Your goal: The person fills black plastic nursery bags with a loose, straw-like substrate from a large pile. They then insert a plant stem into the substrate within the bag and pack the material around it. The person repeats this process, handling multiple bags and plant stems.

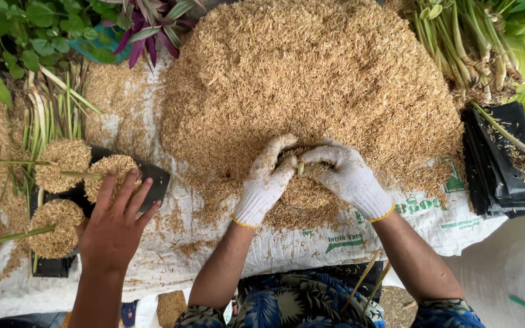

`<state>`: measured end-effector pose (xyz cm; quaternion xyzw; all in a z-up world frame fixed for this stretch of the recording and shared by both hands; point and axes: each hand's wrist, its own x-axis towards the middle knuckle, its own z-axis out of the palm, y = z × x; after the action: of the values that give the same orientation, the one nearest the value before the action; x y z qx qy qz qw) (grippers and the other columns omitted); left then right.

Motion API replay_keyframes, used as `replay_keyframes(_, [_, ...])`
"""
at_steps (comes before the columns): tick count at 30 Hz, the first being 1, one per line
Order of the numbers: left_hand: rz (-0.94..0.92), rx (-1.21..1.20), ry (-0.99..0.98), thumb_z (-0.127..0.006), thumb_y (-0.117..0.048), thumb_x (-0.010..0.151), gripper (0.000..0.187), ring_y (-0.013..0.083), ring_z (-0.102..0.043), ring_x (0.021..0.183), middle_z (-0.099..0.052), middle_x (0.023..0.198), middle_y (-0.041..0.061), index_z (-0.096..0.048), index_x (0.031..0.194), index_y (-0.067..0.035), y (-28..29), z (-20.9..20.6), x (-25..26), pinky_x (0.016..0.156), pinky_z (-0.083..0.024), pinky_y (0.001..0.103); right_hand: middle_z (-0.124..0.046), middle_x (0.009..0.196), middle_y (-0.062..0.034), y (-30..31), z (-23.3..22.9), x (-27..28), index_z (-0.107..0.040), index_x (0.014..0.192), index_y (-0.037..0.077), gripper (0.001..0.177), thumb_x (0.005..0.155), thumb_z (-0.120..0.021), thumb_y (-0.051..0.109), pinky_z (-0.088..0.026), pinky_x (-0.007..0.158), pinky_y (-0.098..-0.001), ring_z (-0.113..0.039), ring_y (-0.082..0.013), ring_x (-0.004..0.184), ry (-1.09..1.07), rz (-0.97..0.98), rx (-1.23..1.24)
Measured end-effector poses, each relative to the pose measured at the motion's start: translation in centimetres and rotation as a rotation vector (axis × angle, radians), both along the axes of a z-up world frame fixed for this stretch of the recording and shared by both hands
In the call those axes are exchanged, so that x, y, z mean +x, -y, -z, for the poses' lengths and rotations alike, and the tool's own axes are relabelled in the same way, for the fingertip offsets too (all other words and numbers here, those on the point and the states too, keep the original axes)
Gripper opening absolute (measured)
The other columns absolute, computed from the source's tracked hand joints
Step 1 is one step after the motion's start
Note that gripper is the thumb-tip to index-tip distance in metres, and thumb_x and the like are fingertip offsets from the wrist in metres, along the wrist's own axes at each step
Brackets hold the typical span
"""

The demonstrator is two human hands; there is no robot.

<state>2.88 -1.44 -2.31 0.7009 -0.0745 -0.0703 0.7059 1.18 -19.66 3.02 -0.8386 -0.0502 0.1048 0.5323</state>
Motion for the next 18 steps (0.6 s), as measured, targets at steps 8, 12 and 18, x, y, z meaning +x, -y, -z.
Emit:
replay_keyframes(8, [-0.007, -0.01, -0.098, -0.067, -0.016, 0.097, 0.05, 0.0381, -0.065, 0.122, -0.062, 0.134, 0.027, -0.054, 0.146, -0.013, -0.1, -1.3, -1.0, 0.103, -0.055, 0.048, -0.061, 0.133, -0.0267, 1.7, 0.6, -0.9, -0.079, 0.113, 0.017, 0.029, 0.085, -0.077, 0.008, -0.036, 0.114, -0.0641, -0.047, -0.0496, 0.138, 0.104, 0.048, 0.078])
replay_keyframes(12, [-0.057, -0.13, -0.234, -0.068, -0.017, 0.093, 0.064, 0.0379, -0.061, 0.121, -0.051, 0.144, 0.035, -0.044, 0.15, -0.006, 0.3, -6.9, -4.2, 0.102, -0.054, 0.045, -0.053, 0.144, -0.028, 1.8, -0.8, -3.0, -0.077, 0.115, 0.015, 0.029, 0.087, -0.076, 0.008, -0.031, 0.116, -0.0661, -0.042, -0.0486, 0.141, 0.092, 0.105, 0.173])
replay_keyframes(18, [-0.297, 0.193, -0.318, -0.081, -0.023, 0.083, 0.066, 0.0298, -0.064, 0.127, -0.06, 0.145, 0.014, -0.054, 0.143, -0.023, 1.6, -2.5, -4.3, 0.105, -0.055, 0.037, -0.039, 0.155, -0.0195, -1.3, -2.3, -4.7, -0.07, 0.12, 0.021, 0.055, 0.071, -0.088, 0.006, -0.038, 0.115, -0.0594, -0.045, -0.0513, 0.137, -0.067, 0.209, -0.133])
